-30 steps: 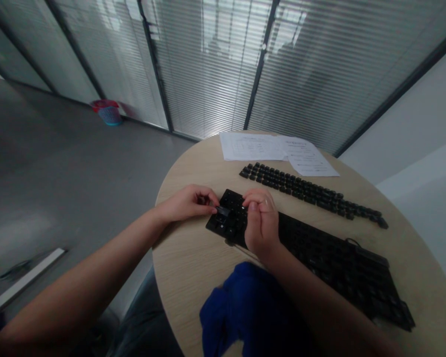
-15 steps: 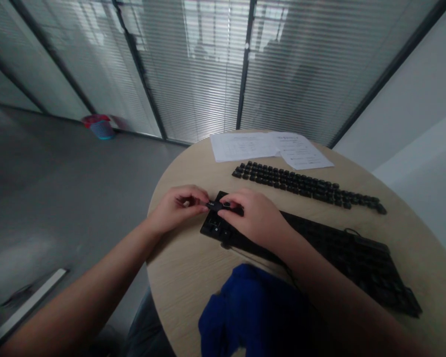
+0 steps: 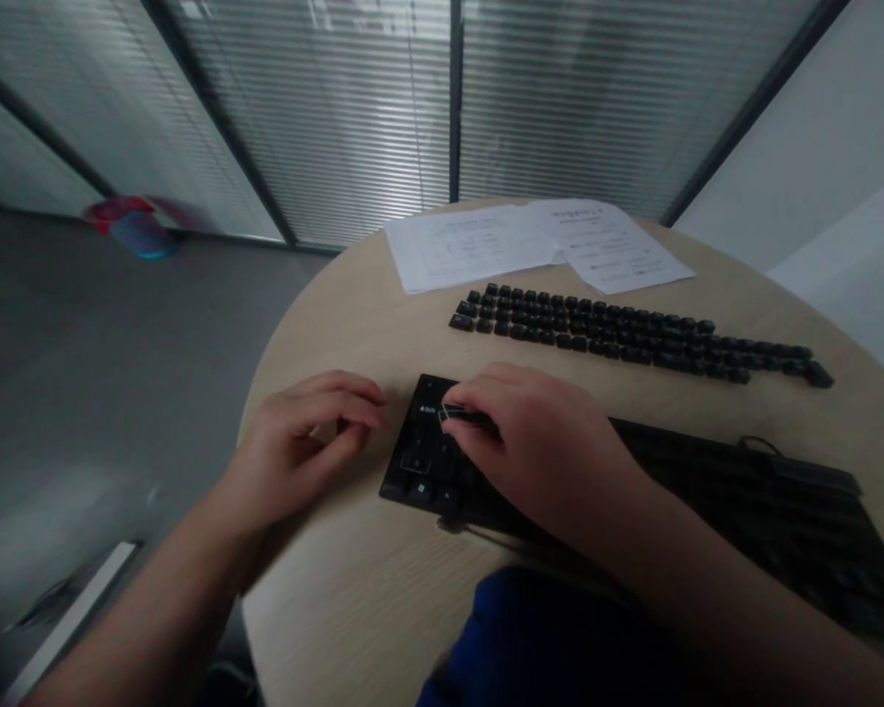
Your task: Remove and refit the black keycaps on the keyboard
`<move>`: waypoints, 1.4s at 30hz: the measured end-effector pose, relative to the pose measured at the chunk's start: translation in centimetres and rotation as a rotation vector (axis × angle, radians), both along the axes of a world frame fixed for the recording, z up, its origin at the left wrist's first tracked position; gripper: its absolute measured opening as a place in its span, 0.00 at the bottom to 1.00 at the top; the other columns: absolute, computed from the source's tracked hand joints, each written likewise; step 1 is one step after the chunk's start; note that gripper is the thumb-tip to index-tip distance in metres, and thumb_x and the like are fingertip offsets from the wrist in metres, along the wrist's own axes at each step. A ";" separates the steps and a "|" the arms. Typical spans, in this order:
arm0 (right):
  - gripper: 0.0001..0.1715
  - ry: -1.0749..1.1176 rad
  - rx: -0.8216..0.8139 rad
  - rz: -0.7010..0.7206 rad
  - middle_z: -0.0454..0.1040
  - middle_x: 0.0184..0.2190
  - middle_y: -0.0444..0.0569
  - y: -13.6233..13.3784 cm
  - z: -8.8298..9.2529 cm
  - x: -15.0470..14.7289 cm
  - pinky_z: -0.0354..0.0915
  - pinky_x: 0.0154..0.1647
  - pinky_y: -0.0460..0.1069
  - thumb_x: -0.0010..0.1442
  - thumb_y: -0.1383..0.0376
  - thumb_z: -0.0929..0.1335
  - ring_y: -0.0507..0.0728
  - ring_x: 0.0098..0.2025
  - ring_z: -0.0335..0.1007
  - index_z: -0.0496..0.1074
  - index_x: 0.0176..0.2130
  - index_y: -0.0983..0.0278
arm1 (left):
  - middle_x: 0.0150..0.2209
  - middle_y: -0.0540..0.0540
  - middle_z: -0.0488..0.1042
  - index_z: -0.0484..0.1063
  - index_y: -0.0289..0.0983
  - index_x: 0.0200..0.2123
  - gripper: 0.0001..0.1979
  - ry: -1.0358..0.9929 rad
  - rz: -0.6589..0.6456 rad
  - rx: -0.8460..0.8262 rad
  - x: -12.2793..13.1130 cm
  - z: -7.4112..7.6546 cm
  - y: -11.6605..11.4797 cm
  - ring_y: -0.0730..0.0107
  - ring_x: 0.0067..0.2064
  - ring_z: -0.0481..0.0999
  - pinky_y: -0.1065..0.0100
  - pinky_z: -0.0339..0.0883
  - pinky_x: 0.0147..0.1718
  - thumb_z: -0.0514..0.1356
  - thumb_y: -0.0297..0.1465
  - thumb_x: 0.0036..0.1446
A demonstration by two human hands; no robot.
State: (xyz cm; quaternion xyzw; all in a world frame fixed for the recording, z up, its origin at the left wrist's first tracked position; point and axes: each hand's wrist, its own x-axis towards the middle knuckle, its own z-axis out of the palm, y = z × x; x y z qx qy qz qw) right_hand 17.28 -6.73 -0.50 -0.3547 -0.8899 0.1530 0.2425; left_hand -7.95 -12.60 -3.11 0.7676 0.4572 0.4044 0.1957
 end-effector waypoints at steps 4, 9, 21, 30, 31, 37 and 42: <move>0.06 -0.024 -0.008 -0.042 0.83 0.36 0.48 0.9 0.1 1.1 0.70 0.38 0.56 0.60 0.63 0.74 0.61 0.35 0.79 0.82 0.40 0.56 | 0.38 0.47 0.81 0.80 0.42 0.32 0.13 0.160 -0.121 -0.117 -0.4 -0.3 0.3 0.67 0.40 0.81 0.66 0.76 0.40 0.56 0.24 0.64; 0.05 -0.087 -0.012 -0.054 0.83 0.34 0.48 1.2 0.1 1.6 0.69 0.36 0.56 0.60 0.62 0.75 0.61 0.33 0.78 0.83 0.39 0.55 | 0.40 0.46 0.82 0.82 0.46 0.37 0.15 0.170 -0.162 -0.146 -0.5 -0.4 0.4 0.66 0.40 0.82 0.65 0.77 0.39 0.56 0.26 0.66; 0.07 -0.219 0.143 -0.263 0.83 0.31 0.46 4.5 0.1 4.4 0.64 0.32 0.52 0.59 0.61 0.75 0.58 0.29 0.75 0.84 0.39 0.57 | 0.37 0.47 0.79 0.81 0.43 0.37 0.15 0.155 -0.200 -0.106 -0.7 -0.9 0.7 0.70 0.36 0.80 0.70 0.74 0.34 0.55 0.24 0.64; 0.04 -0.375 0.000 -0.304 0.84 0.33 0.48 7.8 -1.5 0.5 0.68 0.34 0.52 0.58 0.64 0.76 0.60 0.34 0.79 0.85 0.36 0.58 | 0.34 0.49 0.78 0.78 0.39 0.33 0.15 0.074 -0.102 -0.076 -1.1 -1.1 0.8 0.71 0.34 0.79 0.69 0.70 0.34 0.52 0.21 0.59; 0.05 -0.397 -0.016 -0.297 0.85 0.34 0.48 8.2 -1.5 -0.3 0.68 0.36 0.52 0.59 0.63 0.75 0.60 0.36 0.79 0.85 0.38 0.58 | 0.34 0.49 0.78 0.78 0.39 0.32 0.15 0.068 -0.089 -0.076 -1.1 -1.1 0.9 0.71 0.34 0.78 0.69 0.70 0.34 0.52 0.21 0.58; 0.12 -0.440 -0.085 -0.270 0.86 0.40 0.47 9.3 -1.5 -3.2 0.71 0.43 0.53 0.63 0.61 0.72 0.61 0.44 0.81 0.85 0.45 0.57 | 0.34 0.48 0.77 0.77 0.39 0.31 0.13 0.038 0.005 -0.093 -1.2 -1.3 0.9 0.68 0.36 0.77 0.66 0.69 0.37 0.52 0.22 0.57; 0.12 -0.434 -0.057 -0.271 0.86 0.40 0.47 9.0 -1.9 -3.9 0.72 0.44 0.53 0.65 0.60 0.71 0.61 0.43 0.81 0.84 0.46 0.57 | 0.33 0.48 0.77 0.76 0.38 0.31 0.13 0.023 0.017 -0.100 -1.2 -1.6 0.9 0.67 0.36 0.77 0.64 0.68 0.37 0.52 0.23 0.57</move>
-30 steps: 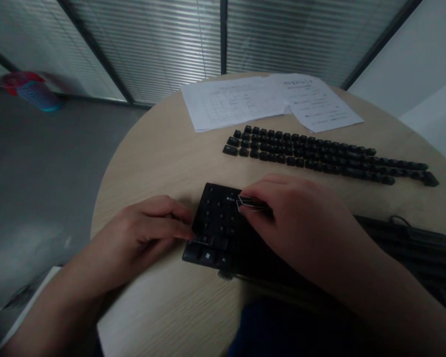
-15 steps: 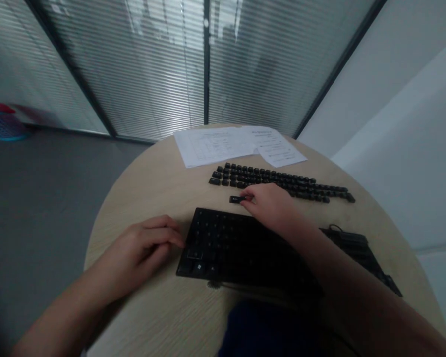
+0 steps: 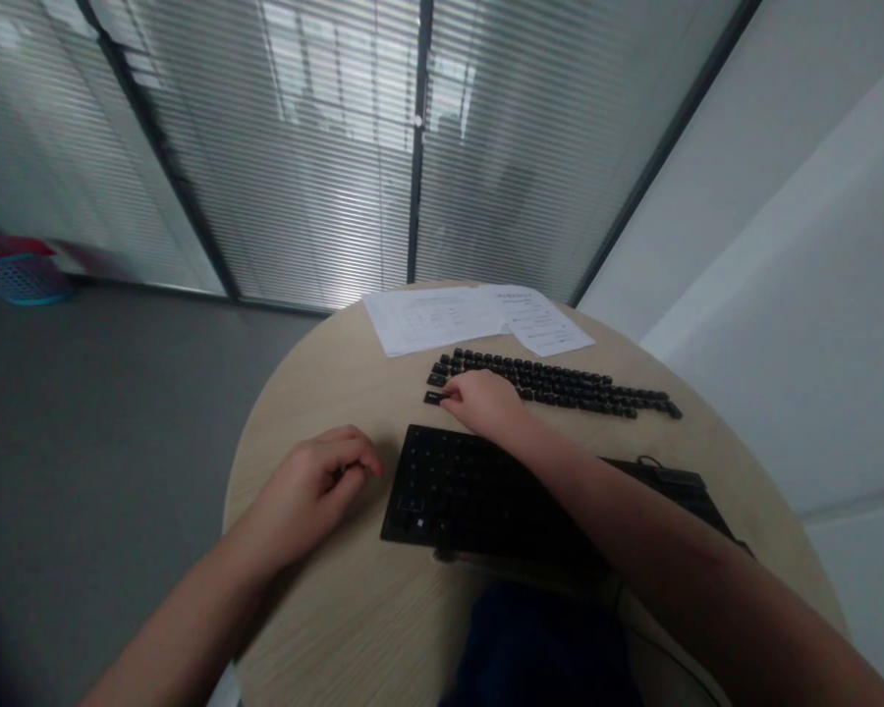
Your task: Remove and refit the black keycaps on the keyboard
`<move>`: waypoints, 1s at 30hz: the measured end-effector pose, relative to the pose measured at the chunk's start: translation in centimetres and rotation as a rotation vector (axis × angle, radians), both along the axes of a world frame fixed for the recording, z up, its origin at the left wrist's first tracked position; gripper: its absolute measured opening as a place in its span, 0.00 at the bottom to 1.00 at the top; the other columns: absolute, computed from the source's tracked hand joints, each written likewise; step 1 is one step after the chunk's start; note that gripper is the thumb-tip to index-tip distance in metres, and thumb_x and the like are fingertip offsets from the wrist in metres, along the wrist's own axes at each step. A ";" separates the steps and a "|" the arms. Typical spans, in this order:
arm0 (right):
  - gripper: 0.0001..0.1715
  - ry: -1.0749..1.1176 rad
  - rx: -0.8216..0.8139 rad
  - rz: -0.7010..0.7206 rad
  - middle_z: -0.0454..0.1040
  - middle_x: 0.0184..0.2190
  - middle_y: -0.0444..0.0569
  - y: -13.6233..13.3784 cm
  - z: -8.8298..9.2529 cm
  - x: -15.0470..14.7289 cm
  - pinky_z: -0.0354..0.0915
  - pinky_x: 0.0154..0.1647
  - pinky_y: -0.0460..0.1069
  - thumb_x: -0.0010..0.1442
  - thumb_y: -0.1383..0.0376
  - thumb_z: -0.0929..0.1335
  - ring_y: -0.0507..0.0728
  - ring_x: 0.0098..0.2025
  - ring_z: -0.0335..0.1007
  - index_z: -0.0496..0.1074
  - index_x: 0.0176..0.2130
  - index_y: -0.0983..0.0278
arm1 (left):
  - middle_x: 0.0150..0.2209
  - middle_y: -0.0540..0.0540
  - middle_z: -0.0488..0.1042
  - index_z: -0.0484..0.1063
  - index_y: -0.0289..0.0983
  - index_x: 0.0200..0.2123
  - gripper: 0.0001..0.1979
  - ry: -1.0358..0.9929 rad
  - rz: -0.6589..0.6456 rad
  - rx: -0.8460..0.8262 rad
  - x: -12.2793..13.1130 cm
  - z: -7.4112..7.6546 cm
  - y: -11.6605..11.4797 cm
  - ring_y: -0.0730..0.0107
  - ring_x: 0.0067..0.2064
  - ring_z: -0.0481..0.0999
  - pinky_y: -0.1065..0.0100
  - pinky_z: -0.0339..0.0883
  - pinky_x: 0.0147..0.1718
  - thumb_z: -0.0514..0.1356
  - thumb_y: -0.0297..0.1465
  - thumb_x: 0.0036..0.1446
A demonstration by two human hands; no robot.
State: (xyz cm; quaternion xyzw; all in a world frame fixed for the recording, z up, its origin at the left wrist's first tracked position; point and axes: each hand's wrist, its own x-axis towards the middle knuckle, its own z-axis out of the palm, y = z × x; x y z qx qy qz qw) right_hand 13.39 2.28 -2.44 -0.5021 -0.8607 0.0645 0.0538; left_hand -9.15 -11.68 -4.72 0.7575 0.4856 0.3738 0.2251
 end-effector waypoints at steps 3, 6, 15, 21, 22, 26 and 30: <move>0.13 0.019 0.017 -0.003 0.86 0.42 0.47 -0.2 0.0 -0.2 0.72 0.44 0.52 0.65 0.60 0.72 0.61 0.44 0.81 0.84 0.48 0.57 | 0.33 0.47 0.77 0.76 0.38 0.30 0.13 -0.014 -0.002 0.003 0.0 -0.1 0.1 0.66 0.36 0.77 0.63 0.68 0.38 0.52 0.24 0.57; 0.13 0.017 0.048 -0.011 0.86 0.42 0.47 -0.3 0.0 -0.4 0.72 0.45 0.52 0.64 0.59 0.73 0.61 0.45 0.81 0.83 0.48 0.56 | 0.33 0.47 0.77 0.76 0.38 0.30 0.13 -0.024 -0.002 0.003 0.1 -0.1 0.2 0.66 0.36 0.76 0.62 0.68 0.38 0.52 0.24 0.58; 0.12 0.028 0.063 -0.034 0.86 0.39 0.44 0.2 -0.8 -0.6 0.72 0.42 0.52 0.63 0.59 0.73 0.61 0.44 0.82 0.84 0.46 0.56 | 0.32 0.47 0.76 0.76 0.38 0.29 0.13 -0.016 -0.002 0.006 0.0 -0.1 0.2 0.67 0.36 0.76 0.63 0.67 0.37 0.52 0.24 0.57; 0.11 0.015 0.082 -0.026 0.86 0.40 0.45 0.2 -0.4 -0.6 0.71 0.43 0.52 0.63 0.59 0.73 0.61 0.45 0.81 0.84 0.45 0.56 | 0.32 0.47 0.76 0.76 0.38 0.29 0.13 -0.005 -0.008 0.001 -0.1 -0.3 0.2 0.67 0.36 0.76 0.64 0.67 0.37 0.52 0.24 0.58; 0.11 0.013 0.082 -0.024 0.86 0.41 0.45 0.2 -0.4 -0.6 0.71 0.43 0.52 0.63 0.59 0.73 0.61 0.45 0.81 0.84 0.46 0.56 | 0.32 0.47 0.76 0.76 0.38 0.29 0.13 -0.005 -0.011 0.001 -0.1 -0.3 0.2 0.67 0.36 0.76 0.64 0.67 0.37 0.52 0.24 0.58; 0.13 0.023 0.088 -0.015 0.85 0.41 0.45 0.4 -0.3 -0.7 0.71 0.44 0.52 0.64 0.59 0.73 0.61 0.46 0.80 0.83 0.48 0.57 | 0.32 0.47 0.76 0.76 0.38 0.29 0.12 -0.001 -0.005 -0.009 -0.1 -0.4 0.2 0.67 0.36 0.76 0.64 0.67 0.37 0.52 0.23 0.57; 0.13 0.024 0.089 -0.007 0.85 0.41 0.45 0.4 -0.5 -0.8 0.71 0.44 0.52 0.65 0.59 0.72 0.61 0.45 0.80 0.83 0.48 0.56 | 0.32 0.47 0.76 0.76 0.38 0.29 0.13 -0.005 -0.001 -0.008 -0.1 -0.5 0.3 0.66 0.36 0.76 0.63 0.67 0.38 0.52 0.24 0.58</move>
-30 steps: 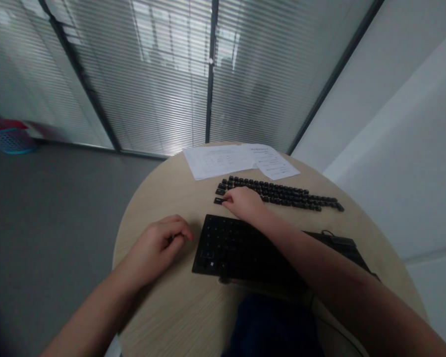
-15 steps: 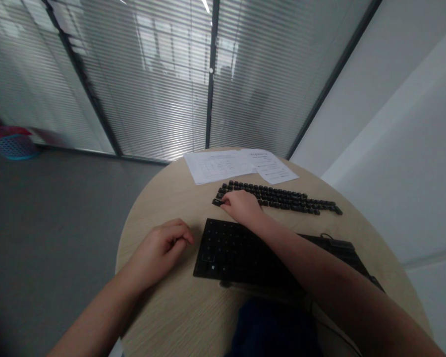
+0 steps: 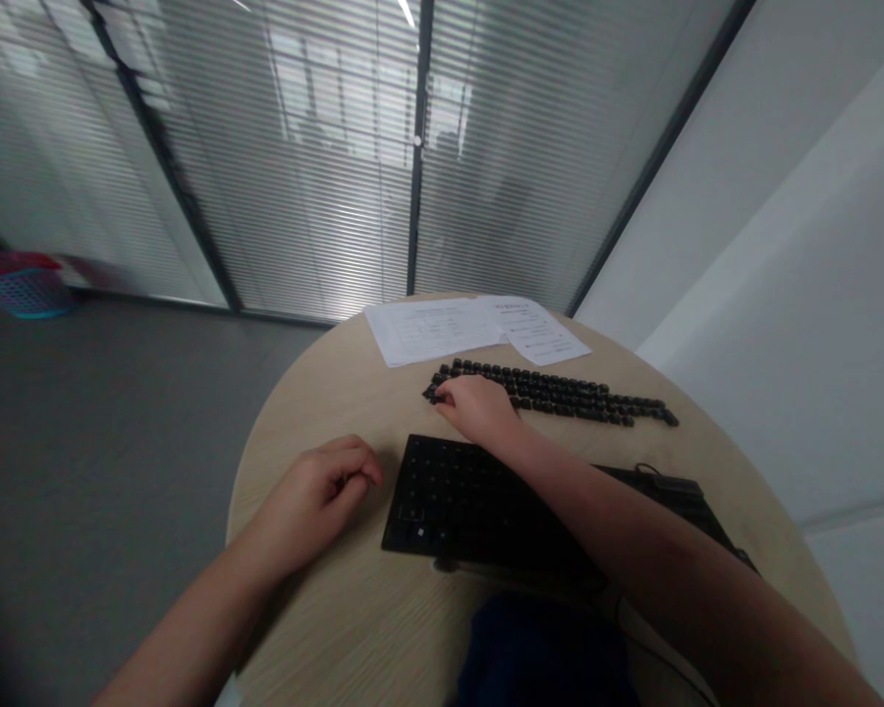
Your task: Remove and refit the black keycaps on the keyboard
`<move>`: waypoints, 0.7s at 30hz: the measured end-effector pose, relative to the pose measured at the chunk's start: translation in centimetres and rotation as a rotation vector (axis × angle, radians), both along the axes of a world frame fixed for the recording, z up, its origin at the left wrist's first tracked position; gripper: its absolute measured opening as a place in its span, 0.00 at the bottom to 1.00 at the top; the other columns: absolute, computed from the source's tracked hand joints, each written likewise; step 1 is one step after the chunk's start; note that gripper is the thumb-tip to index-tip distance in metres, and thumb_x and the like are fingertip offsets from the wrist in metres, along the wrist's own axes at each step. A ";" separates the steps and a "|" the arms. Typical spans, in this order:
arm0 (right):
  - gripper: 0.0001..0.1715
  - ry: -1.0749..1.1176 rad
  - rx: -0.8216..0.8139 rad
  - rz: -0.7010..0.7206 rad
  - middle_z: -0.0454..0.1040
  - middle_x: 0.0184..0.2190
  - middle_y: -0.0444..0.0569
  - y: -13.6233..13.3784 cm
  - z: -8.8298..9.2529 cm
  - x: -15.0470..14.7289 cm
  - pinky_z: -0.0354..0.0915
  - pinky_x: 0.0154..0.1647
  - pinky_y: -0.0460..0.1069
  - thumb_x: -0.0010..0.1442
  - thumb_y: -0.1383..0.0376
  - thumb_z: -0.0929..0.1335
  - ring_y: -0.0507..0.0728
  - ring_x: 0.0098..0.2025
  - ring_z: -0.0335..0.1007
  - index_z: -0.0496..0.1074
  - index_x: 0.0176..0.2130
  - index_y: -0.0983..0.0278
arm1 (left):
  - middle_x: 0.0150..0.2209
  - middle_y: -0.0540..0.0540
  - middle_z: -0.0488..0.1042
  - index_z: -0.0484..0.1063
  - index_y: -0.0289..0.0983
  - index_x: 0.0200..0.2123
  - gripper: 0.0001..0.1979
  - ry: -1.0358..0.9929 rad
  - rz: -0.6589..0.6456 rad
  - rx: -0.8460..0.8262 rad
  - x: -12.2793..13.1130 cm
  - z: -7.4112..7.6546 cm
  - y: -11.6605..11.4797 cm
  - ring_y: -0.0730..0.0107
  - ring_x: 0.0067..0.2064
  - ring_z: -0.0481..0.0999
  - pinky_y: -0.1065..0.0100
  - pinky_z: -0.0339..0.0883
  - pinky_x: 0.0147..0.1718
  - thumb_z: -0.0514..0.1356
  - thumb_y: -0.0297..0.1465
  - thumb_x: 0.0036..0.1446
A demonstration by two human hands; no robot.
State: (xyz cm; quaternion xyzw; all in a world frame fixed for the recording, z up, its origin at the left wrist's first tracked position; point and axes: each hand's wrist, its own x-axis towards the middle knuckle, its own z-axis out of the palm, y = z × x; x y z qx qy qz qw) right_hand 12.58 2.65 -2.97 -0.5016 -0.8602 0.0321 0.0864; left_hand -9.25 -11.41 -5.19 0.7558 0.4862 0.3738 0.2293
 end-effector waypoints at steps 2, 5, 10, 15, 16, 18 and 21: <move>0.12 -0.001 0.015 0.011 0.84 0.41 0.45 -0.1 -0.2 0.0 0.71 0.44 0.52 0.65 0.60 0.72 0.61 0.45 0.80 0.83 0.47 0.56 | 0.32 0.47 0.76 0.75 0.38 0.29 0.13 -0.003 -0.002 0.008 0.0 0.0 0.0 0.66 0.36 0.76 0.63 0.68 0.37 0.52 0.24 0.58; 0.09 0.000 0.055 0.051 0.83 0.45 0.48 -0.4 -0.5 -0.1 0.70 0.47 0.52 0.64 0.61 0.73 0.61 0.48 0.79 0.83 0.44 0.58 | 0.32 0.47 0.76 0.75 0.38 0.29 0.12 0.003 -0.003 0.018 0.0 0.1 -0.1 0.67 0.36 0.76 0.64 0.67 0.37 0.52 0.24 0.57; 0.07 -0.010 0.047 0.072 0.83 0.44 0.48 -0.8 -0.5 -0.3 0.70 0.46 0.51 0.64 0.63 0.72 0.61 0.47 0.79 0.81 0.43 0.58 | 0.32 0.48 0.76 0.76 0.39 0.30 0.13 0.003 -0.008 0.018 0.1 0.2 -0.1 0.68 0.35 0.76 0.65 0.67 0.37 0.52 0.22 0.57; 0.08 -0.008 0.067 0.068 0.84 0.45 0.47 -0.4 -0.9 -0.2 0.70 0.46 0.51 0.64 0.63 0.73 0.61 0.48 0.79 0.81 0.44 0.57 | 0.32 0.48 0.76 0.75 0.39 0.29 0.13 0.001 -0.013 0.002 0.1 0.2 -0.2 0.67 0.35 0.76 0.65 0.68 0.37 0.52 0.21 0.56; 0.08 -0.004 0.073 0.074 0.83 0.45 0.47 -0.3 -1.1 -0.2 0.70 0.47 0.51 0.64 0.63 0.73 0.61 0.48 0.79 0.81 0.44 0.57 | 0.32 0.48 0.76 0.75 0.38 0.29 0.13 0.001 -0.013 -0.005 0.1 0.2 -0.2 0.67 0.36 0.76 0.65 0.68 0.37 0.52 0.21 0.56; 0.07 0.000 0.081 0.089 0.83 0.46 0.48 -0.1 -1.2 -0.1 0.69 0.47 0.51 0.64 0.63 0.72 0.60 0.49 0.78 0.81 0.44 0.58 | 0.32 0.48 0.76 0.75 0.38 0.29 0.13 -0.002 -0.016 -0.008 0.2 0.2 -0.2 0.67 0.36 0.76 0.64 0.67 0.38 0.52 0.21 0.56; 0.07 0.004 0.086 0.099 0.81 0.47 0.49 -0.2 -0.9 0.0 0.69 0.48 0.51 0.64 0.63 0.73 0.59 0.49 0.77 0.81 0.43 0.59 | 0.32 0.48 0.76 0.75 0.38 0.29 0.13 -0.004 -0.028 0.003 0.2 0.2 -0.2 0.67 0.36 0.76 0.65 0.67 0.37 0.52 0.21 0.56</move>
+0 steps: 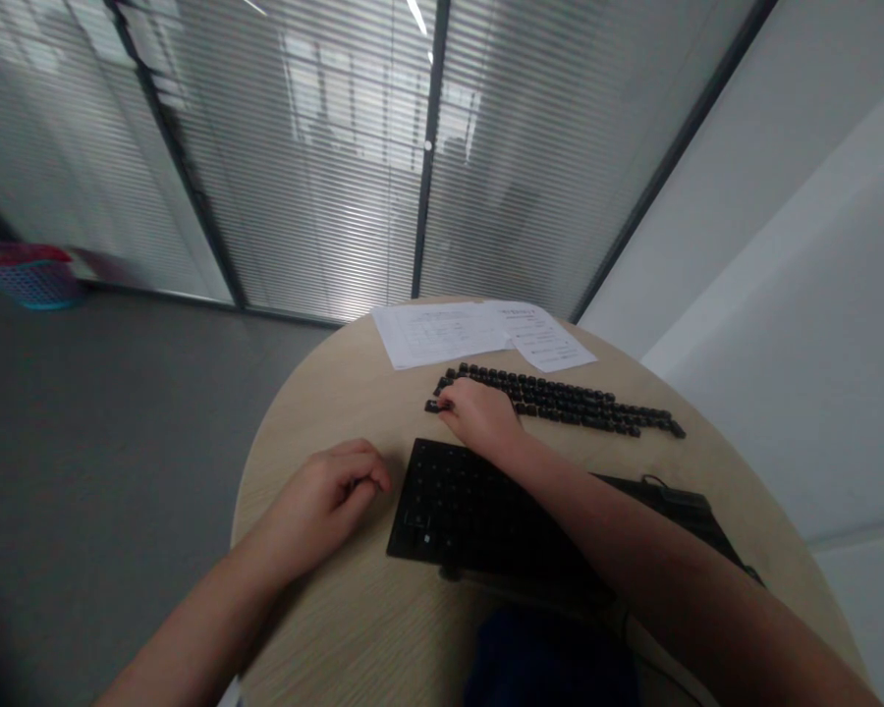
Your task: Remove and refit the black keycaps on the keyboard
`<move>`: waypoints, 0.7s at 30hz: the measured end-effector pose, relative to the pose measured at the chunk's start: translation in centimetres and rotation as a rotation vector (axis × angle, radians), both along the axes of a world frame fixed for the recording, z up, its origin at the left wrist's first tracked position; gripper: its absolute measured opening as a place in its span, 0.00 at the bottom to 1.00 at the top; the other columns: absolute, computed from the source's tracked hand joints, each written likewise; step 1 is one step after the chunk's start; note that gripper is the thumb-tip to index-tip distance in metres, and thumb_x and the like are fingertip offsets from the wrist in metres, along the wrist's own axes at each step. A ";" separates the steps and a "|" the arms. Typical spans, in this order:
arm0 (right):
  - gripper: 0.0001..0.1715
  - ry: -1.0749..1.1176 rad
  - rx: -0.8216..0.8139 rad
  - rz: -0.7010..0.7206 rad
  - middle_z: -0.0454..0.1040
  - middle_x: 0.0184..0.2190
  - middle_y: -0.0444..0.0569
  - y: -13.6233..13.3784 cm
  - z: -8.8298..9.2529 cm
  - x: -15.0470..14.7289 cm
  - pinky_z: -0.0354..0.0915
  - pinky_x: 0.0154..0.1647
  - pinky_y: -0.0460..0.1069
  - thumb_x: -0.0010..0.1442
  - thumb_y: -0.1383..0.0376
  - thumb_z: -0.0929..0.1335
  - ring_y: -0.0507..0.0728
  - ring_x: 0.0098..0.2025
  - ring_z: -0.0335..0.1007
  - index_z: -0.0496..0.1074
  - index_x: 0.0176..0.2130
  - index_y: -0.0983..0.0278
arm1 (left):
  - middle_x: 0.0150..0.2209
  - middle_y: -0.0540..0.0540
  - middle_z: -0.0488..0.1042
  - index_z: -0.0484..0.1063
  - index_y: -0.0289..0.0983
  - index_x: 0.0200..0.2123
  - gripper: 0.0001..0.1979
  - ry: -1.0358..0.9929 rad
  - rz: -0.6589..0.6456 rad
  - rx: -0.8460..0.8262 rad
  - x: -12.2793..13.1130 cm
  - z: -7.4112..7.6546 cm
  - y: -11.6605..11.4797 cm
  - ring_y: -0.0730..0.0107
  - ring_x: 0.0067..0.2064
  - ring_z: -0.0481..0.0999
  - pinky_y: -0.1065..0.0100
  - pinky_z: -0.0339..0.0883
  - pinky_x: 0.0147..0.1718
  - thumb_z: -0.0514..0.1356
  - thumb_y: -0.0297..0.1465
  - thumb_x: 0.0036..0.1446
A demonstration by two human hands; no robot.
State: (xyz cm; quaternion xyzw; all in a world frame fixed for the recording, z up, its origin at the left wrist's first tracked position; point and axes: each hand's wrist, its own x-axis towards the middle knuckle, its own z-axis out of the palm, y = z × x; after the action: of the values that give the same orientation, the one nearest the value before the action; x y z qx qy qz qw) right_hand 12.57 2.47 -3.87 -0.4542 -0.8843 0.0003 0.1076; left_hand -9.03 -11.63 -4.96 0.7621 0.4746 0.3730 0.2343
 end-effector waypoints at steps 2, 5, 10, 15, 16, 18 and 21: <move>0.07 0.017 0.004 -0.007 0.81 0.46 0.49 -0.1 0.5 0.1 0.68 0.48 0.51 0.64 0.63 0.73 0.59 0.49 0.76 0.81 0.43 0.59 | 0.32 0.48 0.76 0.75 0.38 0.29 0.13 -0.003 -0.001 -0.001 0.0 0.0 0.0 0.67 0.35 0.76 0.65 0.67 0.37 0.52 0.21 0.56; 0.08 0.050 -0.001 -0.025 0.81 0.45 0.49 0.1 1.2 0.3 0.68 0.47 0.51 0.64 0.62 0.73 0.59 0.48 0.76 0.82 0.44 0.59 | 0.32 0.48 0.76 0.76 0.38 0.30 0.13 -0.002 0.007 -0.009 -0.1 0.1 0.0 0.67 0.35 0.76 0.65 0.67 0.37 0.53 0.21 0.56; 0.11 0.053 -0.028 -0.011 0.82 0.45 0.49 0.5 1.8 0.3 0.68 0.46 0.51 0.65 0.62 0.72 0.59 0.46 0.77 0.83 0.47 0.58 | 0.32 0.48 0.76 0.75 0.38 0.30 0.13 0.002 0.000 0.001 -0.2 0.0 0.0 0.68 0.35 0.76 0.65 0.67 0.37 0.52 0.21 0.56; 0.12 0.035 0.005 -0.042 0.81 0.43 0.50 1.5 2.1 0.0 0.67 0.45 0.52 0.68 0.63 0.69 0.59 0.45 0.76 0.84 0.46 0.58 | 0.33 0.48 0.76 0.75 0.38 0.29 0.13 0.002 0.002 -0.014 -0.1 0.0 0.0 0.68 0.36 0.76 0.65 0.68 0.37 0.52 0.21 0.56; 0.13 0.025 0.002 -0.054 0.82 0.43 0.51 1.8 2.1 0.0 0.68 0.45 0.52 0.68 0.63 0.69 0.60 0.45 0.76 0.84 0.46 0.59 | 0.33 0.48 0.77 0.75 0.38 0.29 0.13 0.003 0.004 -0.015 0.0 0.0 0.0 0.68 0.36 0.76 0.65 0.68 0.37 0.52 0.21 0.56; 0.12 -0.003 -0.019 -0.065 0.82 0.43 0.51 2.2 2.2 0.0 0.68 0.44 0.52 0.67 0.64 0.69 0.60 0.44 0.76 0.85 0.45 0.59 | 0.33 0.48 0.76 0.75 0.38 0.29 0.13 0.004 0.006 -0.017 -0.1 0.0 0.0 0.68 0.35 0.76 0.65 0.68 0.37 0.52 0.21 0.56; 0.12 -0.030 -0.043 -0.065 0.82 0.43 0.51 2.7 2.0 -0.1 0.68 0.44 0.52 0.67 0.63 0.70 0.60 0.44 0.77 0.85 0.44 0.58 | 0.33 0.48 0.76 0.75 0.38 0.30 0.13 0.006 0.007 -0.018 -0.1 -0.1 0.0 0.67 0.35 0.76 0.65 0.67 0.37 0.52 0.21 0.56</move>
State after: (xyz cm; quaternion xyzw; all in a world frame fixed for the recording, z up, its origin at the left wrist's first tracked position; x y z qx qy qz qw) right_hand 12.43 5.13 -1.82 -0.4848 -0.8705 0.0088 0.0846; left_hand -9.16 -11.63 -5.03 0.7595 0.4810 0.3673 0.2383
